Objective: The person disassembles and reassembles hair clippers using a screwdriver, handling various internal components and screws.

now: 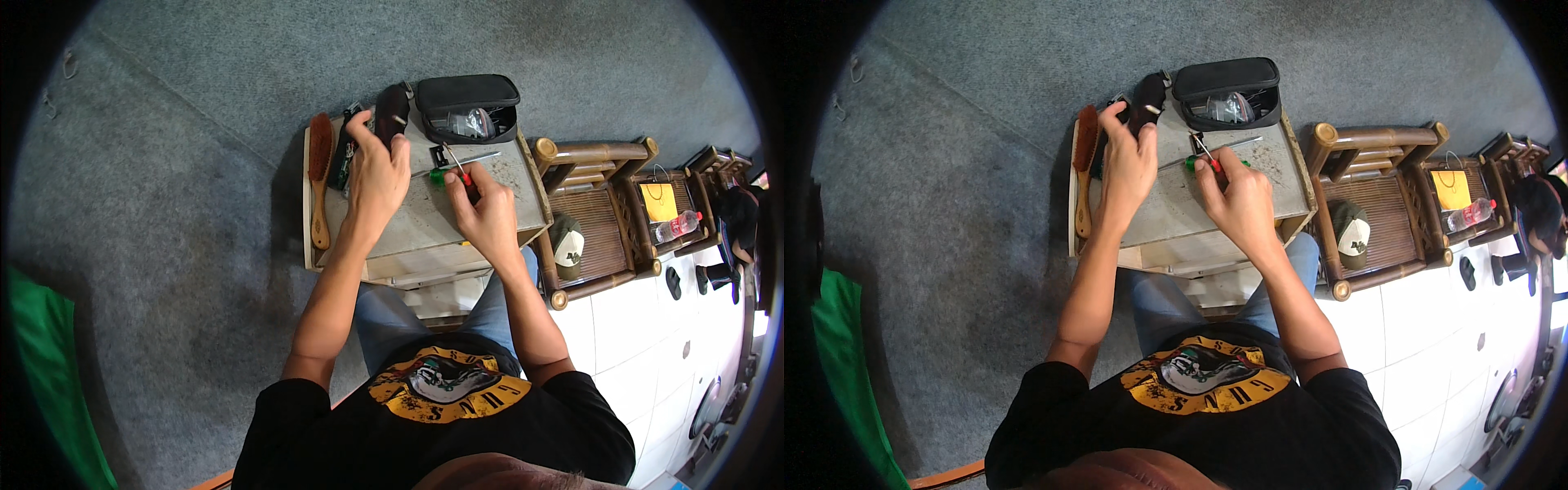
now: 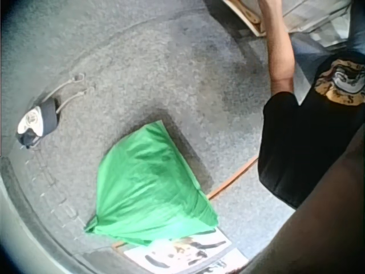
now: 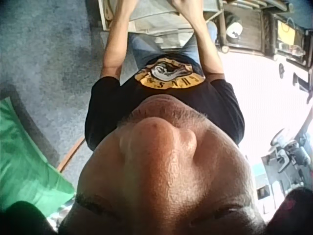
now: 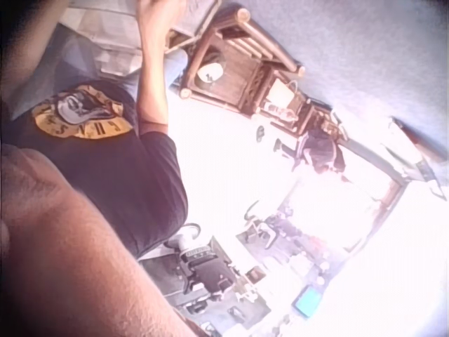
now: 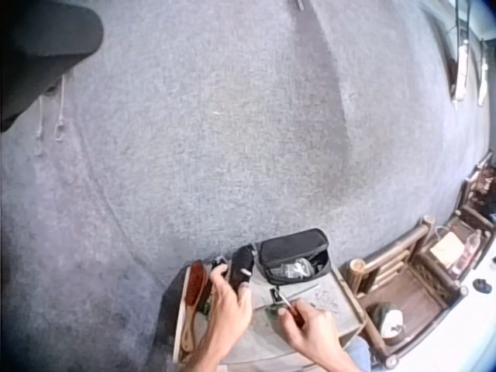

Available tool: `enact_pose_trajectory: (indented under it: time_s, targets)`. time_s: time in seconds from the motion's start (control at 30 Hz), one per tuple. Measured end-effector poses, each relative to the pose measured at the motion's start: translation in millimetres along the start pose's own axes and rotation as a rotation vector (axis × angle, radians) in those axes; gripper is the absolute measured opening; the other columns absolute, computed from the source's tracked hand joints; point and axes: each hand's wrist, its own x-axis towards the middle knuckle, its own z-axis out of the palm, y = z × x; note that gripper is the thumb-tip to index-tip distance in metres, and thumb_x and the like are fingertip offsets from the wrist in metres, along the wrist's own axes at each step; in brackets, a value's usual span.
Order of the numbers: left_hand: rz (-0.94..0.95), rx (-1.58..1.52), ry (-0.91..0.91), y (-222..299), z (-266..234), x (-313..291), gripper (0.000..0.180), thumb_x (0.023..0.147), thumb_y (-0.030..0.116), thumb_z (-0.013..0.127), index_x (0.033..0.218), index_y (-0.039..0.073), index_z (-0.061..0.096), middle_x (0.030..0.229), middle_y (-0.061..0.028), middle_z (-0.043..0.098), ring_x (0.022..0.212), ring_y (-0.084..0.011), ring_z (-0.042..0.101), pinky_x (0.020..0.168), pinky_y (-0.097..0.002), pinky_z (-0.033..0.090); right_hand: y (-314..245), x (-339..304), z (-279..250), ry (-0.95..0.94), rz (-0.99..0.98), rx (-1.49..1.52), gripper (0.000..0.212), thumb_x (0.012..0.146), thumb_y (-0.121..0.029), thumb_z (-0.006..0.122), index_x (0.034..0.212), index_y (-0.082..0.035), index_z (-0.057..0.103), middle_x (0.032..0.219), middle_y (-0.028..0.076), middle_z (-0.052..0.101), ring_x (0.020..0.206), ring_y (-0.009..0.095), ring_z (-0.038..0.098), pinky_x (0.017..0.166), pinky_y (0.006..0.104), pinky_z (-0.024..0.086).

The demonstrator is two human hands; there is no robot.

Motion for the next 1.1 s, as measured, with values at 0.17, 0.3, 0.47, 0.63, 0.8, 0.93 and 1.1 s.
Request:
enact_pose_trajectory:
  time_s: [0.17,0.3,0.47,0.63,0.8,0.93,1.1]
  targets:
    - [0.232,-0.288,0.020,-7,-7,-54,0.066,0.105,0.014,0.053,0.154,0.002,0.012,0.112,-0.0187,0.055,0.080,-0.0190,0.061,0.072,-0.0315,0.053,4,1,4,0.056,-0.017,0.165,0.022,0.099,-0.022,0.072,0.099,0.000,0.072,0.057,0.009,0.054,0.050,0.011,0.049,0.049,0.0308,0.040]
    - [0.428,-0.266,0.045,-13,5,-88,0.079,0.100,0.008,0.060,0.155,-0.003,0.005,0.133,-0.0312,0.045,0.114,-0.0308,0.057,0.098,-0.0421,0.049,-17,5,14,-0.080,0.084,0.461,0.039,0.095,-0.027,0.078,0.121,0.002,0.072,0.065,-0.002,0.055,0.063,0.005,0.047,0.055,0.0251,0.040]
    - [0.391,-0.295,-0.064,-10,-4,-109,0.091,0.092,0.001,0.068,0.157,-0.006,0.004,0.136,-0.0328,0.044,0.118,-0.0361,0.058,0.103,-0.0460,0.047,-33,4,26,-0.124,0.078,0.542,0.035,0.093,-0.027,0.080,0.108,0.002,0.070,0.075,-0.003,0.061,0.070,0.004,0.051,0.060,0.0244,0.043]
    - [0.059,-0.739,-0.220,-16,-31,-96,0.078,0.096,0.025,0.059,0.157,-0.006,0.021,0.131,-0.0190,0.051,0.122,-0.0275,0.054,0.104,-0.0403,0.043,-28,-1,29,-0.251,0.158,0.621,0.033,0.095,-0.030,0.077,0.106,0.001,0.070,0.076,-0.003,0.062,0.070,0.004,0.051,0.061,0.0249,0.044]
    - [-0.253,-1.075,-0.387,-16,-35,-74,0.057,0.111,0.043,0.045,0.141,-0.004,0.055,0.132,-0.0147,0.063,0.119,-0.0192,0.063,0.105,-0.0344,0.049,-36,-11,35,-0.434,0.109,0.519,0.032,0.097,-0.026,0.074,0.107,0.003,0.067,0.082,-0.003,0.058,0.077,0.006,0.047,0.066,0.0246,0.042]
    - [-0.412,-1.445,-0.282,-18,-24,-74,0.052,0.108,0.046,0.048,0.125,0.000,0.063,0.124,-0.0138,0.069,0.109,-0.0194,0.067,0.099,-0.0343,0.052,-45,-15,34,-0.382,0.062,0.332,0.038,0.098,-0.032,0.074,0.110,0.003,0.066,0.077,0.006,0.060,0.071,0.012,0.054,0.064,0.0296,0.046]
    - [-0.312,-1.359,-0.080,-32,-26,-63,0.055,0.106,0.052,0.047,0.120,0.002,0.064,0.110,-0.0146,0.071,0.107,-0.0258,0.067,0.102,-0.0451,0.053,-39,-11,26,-0.121,0.041,0.299,0.025,0.106,-0.024,0.062,0.111,0.001,0.065,0.068,0.016,0.062,0.059,0.024,0.062,0.059,0.0386,0.049]
